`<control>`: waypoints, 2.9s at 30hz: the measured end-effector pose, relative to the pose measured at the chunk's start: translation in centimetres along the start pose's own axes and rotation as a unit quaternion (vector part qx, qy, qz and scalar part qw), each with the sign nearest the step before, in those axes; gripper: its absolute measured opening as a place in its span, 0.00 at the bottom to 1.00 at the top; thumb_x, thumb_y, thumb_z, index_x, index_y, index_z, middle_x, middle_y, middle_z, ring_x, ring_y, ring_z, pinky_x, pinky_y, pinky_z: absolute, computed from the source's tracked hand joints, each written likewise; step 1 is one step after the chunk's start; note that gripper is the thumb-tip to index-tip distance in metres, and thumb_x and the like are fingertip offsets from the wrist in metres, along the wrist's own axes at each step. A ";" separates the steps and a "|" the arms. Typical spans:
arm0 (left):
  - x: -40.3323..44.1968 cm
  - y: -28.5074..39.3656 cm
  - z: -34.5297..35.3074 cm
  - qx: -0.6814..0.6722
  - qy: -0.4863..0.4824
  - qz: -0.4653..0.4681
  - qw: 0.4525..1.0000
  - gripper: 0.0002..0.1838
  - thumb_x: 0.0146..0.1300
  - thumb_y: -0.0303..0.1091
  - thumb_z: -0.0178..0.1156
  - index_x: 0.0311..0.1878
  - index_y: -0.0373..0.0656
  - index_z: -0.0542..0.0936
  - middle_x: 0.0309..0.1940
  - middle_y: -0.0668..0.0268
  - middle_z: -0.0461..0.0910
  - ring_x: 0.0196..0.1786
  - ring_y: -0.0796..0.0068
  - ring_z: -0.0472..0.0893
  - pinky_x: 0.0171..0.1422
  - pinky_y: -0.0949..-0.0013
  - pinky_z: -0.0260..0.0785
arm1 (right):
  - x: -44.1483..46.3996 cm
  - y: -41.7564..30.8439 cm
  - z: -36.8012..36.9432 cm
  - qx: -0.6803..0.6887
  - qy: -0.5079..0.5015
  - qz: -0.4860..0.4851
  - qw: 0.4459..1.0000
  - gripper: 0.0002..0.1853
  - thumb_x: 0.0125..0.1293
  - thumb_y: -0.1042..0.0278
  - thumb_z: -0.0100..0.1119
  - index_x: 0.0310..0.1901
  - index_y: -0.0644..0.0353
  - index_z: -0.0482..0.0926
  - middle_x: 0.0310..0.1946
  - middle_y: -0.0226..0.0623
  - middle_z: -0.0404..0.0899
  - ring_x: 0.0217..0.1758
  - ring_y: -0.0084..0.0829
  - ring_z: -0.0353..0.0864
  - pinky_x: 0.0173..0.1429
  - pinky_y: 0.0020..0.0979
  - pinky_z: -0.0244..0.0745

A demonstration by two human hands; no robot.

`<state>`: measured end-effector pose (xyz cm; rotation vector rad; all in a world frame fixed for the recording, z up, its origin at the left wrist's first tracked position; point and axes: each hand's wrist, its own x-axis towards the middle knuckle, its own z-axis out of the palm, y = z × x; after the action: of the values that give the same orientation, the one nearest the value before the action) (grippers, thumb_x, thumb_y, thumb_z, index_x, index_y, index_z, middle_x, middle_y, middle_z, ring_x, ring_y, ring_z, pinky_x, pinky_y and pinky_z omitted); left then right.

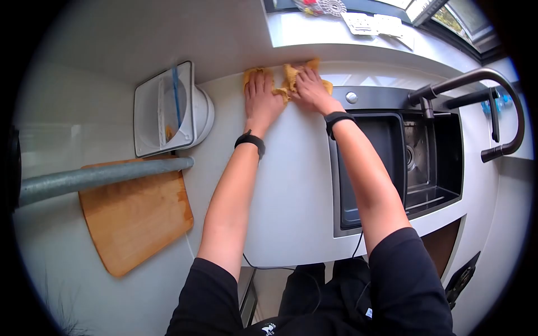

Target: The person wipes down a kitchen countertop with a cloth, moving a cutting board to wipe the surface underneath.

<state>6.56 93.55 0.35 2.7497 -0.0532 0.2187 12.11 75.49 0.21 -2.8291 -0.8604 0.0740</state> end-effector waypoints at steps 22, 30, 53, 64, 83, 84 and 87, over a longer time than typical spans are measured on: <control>-7.6 -7.8 -2.8 0.062 0.012 -0.004 0.998 0.37 0.69 0.47 0.46 0.75 0.30 0.60 0.77 0.43 0.55 0.82 0.41 0.44 0.85 0.47 0.38 | 1.1 -12.4 3.1 0.070 0.169 -0.132 0.974 0.18 0.58 0.75 0.53 0.50 0.74 0.72 0.60 0.61 0.71 0.56 0.59 0.74 0.65 0.47 0.70; -18.8 -9.1 -8.4 0.033 -0.015 0.029 0.999 0.37 0.68 0.43 0.52 0.74 0.31 0.61 0.77 0.45 0.53 0.82 0.42 0.44 0.85 0.47 0.39 | -8.7 -20.2 2.5 0.127 0.131 -0.166 0.969 0.22 0.62 0.75 0.51 0.57 0.75 0.70 0.70 0.58 0.65 0.73 0.57 0.65 0.75 0.49 0.62; -20.2 8.7 -1.0 0.018 -0.039 0.090 0.995 0.40 0.65 0.42 0.56 0.75 0.28 0.59 0.78 0.47 0.52 0.82 0.42 0.45 0.82 0.39 0.42 | -20.3 -7.9 -0.3 0.070 0.125 -0.037 0.989 0.17 0.65 0.75 0.48 0.54 0.73 0.71 0.74 0.47 0.60 0.79 0.49 0.58 0.78 0.51 0.59; -26.6 -7.4 -10.0 0.133 -0.015 -0.066 0.989 0.42 0.66 0.45 0.56 0.76 0.30 0.56 0.77 0.42 0.53 0.81 0.36 0.43 0.85 0.43 0.37 | -18.5 -24.3 1.0 0.139 0.084 -0.122 0.979 0.16 0.66 0.76 0.45 0.54 0.71 0.71 0.74 0.49 0.59 0.79 0.52 0.57 0.78 0.51 0.57; -49.0 5.7 -10.1 0.059 -0.088 -0.104 0.989 0.40 0.66 0.35 0.57 0.76 0.29 0.52 0.76 0.38 0.49 0.81 0.33 0.42 0.83 0.38 0.40 | -38.2 -24.9 -0.8 0.241 -0.036 -0.299 0.922 0.16 0.64 0.74 0.49 0.52 0.69 0.75 0.73 0.48 0.63 0.78 0.48 0.60 0.79 0.49 0.57; -49.0 6.9 -9.6 0.050 -0.091 -0.102 0.989 0.40 0.65 0.35 0.57 0.76 0.29 0.52 0.76 0.38 0.49 0.81 0.33 0.41 0.83 0.37 0.40 | -39.0 -23.7 -1.3 0.246 -0.035 -0.303 0.920 0.15 0.63 0.75 0.50 0.51 0.68 0.75 0.73 0.48 0.63 0.78 0.48 0.61 0.79 0.49 0.57; -48.1 10.0 -8.0 0.041 -0.092 -0.095 0.990 0.41 0.64 0.35 0.57 0.77 0.29 0.52 0.76 0.38 0.48 0.81 0.33 0.41 0.82 0.35 0.38 | -39.3 -19.2 -1.9 0.223 -0.045 -0.313 0.922 0.14 0.62 0.74 0.50 0.49 0.68 0.75 0.73 0.47 0.63 0.77 0.47 0.62 0.78 0.49 0.58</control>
<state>-42.77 87.63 3.66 2.8260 0.1711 -0.0872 -30.91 68.99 5.50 -2.0423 -1.5033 0.2712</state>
